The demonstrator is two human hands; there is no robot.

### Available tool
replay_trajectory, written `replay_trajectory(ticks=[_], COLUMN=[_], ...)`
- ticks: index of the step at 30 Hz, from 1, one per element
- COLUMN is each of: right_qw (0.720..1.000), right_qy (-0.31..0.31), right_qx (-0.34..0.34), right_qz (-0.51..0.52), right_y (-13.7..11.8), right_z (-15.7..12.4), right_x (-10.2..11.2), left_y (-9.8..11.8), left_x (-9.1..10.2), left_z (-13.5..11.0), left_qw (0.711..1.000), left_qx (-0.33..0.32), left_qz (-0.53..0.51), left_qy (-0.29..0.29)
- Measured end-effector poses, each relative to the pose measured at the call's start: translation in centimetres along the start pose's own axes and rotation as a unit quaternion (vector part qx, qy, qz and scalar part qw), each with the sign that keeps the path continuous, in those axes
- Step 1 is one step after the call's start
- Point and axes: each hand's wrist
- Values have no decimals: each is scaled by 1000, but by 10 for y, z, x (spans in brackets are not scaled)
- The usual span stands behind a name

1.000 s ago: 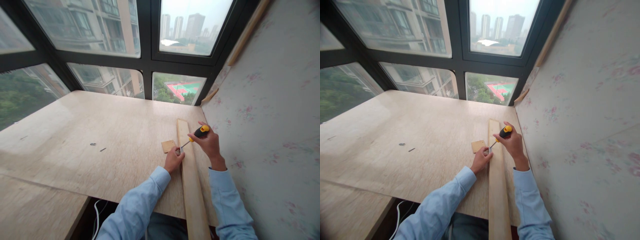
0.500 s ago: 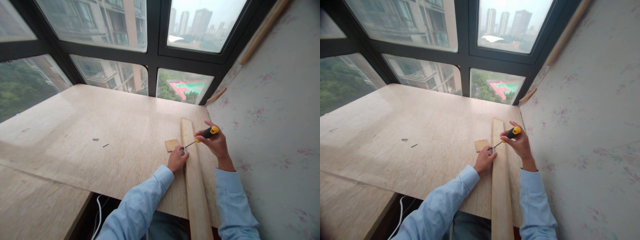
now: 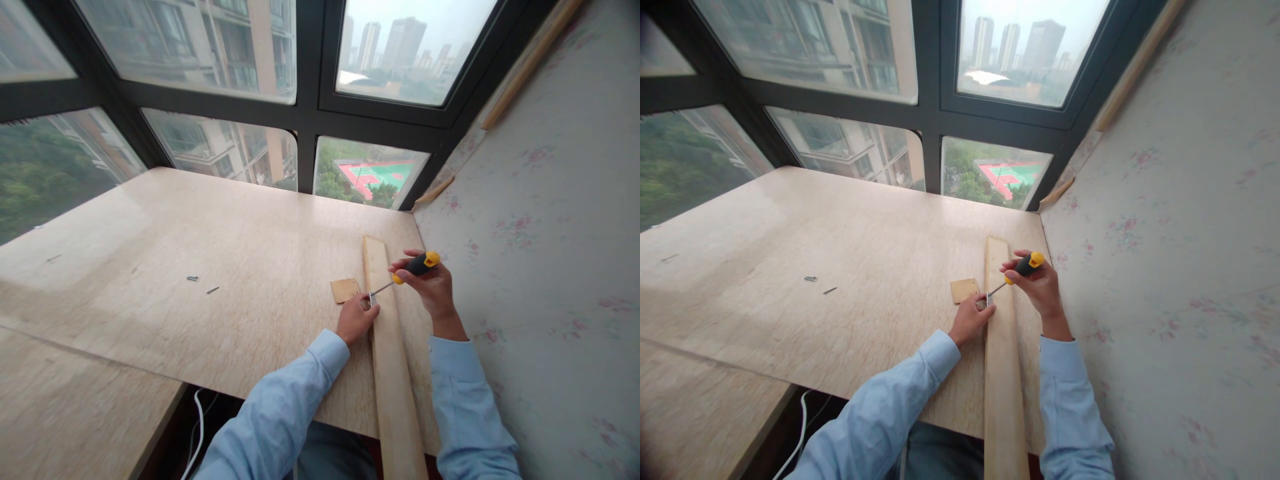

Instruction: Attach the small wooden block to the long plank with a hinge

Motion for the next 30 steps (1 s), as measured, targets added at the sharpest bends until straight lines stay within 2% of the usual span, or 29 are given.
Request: replay_trajectory(ticks=[6, 12, 14, 16, 19, 21, 23, 24, 26, 28, 30], right_qw=[994, 987, 987, 991, 991, 971, 951, 951, 969, 992, 1000], right_qy=[-105, -150, -145, -102, 29, 123, 169, 169, 136, 72, -7], right_qx=[-28, -45, -57, -64, -49, -25, -2, 6, 16, 21, 14], right_qz=[-19, -39, -45, -55, -122, -203, -258, -259, -205, -106, -22], right_y=[-8, -12, -9, -4, 8, 17, 23, 25, 25, 21, 15], right_z=[-5, -13, -15, -16, -15, -14, -14, -14, -14, -16, -18], right_x=[10, 23, 24, 22, 13, 3, -7, -11, -17, -17, -13], left_y=[-2, 0, 1, 2, 2, 1, 1, 1, 1, 1, 1], left_x=[-1, -1, 0, 0, 0, -1, -1, -1, -1, -1, -1], left_z=[1, 0, 0, -1, -1, -1, 0, 0, 0, 0, 0], left_qw=[1000, 1000, 1000, 1000, 1000, 1000, 1000, 999, 999, 999, 1000], left_qx=[-7, -8, -1, 0, -10, -19, -24, -24, -25, -23, -20], left_qz=[5, 9, 5, -3, -5, 0, 9, 14, 21, 21, 18], left_qy=[4, 11, 11, 10, 11, 13, 17, 19, 20, 17, 13])
Point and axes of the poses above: each hand's wrist, its own z-axis towards the middle knuckle, its own x-axis out of the back of the hand, y = z × x, and after that the axes turned 7 degrees about -z, right-handed
